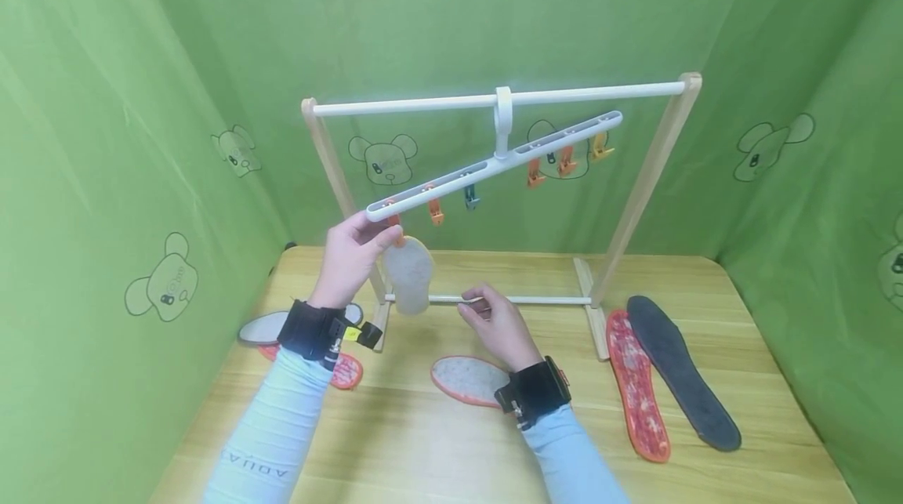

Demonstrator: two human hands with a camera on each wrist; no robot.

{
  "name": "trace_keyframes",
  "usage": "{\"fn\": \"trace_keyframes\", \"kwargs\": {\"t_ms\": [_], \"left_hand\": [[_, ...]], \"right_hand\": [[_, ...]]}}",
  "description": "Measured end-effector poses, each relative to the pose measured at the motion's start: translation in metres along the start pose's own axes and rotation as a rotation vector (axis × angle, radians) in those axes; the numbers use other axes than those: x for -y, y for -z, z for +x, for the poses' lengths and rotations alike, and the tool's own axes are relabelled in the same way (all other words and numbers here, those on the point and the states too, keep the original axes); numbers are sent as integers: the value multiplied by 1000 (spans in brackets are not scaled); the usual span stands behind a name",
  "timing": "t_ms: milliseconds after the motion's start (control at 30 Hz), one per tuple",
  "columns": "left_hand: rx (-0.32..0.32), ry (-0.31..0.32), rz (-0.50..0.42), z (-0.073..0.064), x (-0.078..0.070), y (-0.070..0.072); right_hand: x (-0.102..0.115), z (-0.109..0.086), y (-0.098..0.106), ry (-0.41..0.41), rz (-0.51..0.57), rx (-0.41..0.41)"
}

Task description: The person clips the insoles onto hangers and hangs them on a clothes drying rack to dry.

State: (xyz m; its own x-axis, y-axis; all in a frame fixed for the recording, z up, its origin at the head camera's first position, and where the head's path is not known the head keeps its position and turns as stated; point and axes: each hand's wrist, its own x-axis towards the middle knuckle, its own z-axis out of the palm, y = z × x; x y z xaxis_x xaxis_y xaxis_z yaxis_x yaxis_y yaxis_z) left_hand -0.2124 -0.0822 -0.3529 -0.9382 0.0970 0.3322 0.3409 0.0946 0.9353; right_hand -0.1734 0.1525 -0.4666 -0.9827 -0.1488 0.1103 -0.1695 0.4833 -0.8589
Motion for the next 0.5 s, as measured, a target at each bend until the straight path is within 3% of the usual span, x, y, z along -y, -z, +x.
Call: {"fn": "trace_keyframes", "kwargs": {"t_ms": [500], "left_hand": [[-18,2,-11,6,9,-4]], "right_hand": [[-45,-36,10,-119,-55,2]]}}
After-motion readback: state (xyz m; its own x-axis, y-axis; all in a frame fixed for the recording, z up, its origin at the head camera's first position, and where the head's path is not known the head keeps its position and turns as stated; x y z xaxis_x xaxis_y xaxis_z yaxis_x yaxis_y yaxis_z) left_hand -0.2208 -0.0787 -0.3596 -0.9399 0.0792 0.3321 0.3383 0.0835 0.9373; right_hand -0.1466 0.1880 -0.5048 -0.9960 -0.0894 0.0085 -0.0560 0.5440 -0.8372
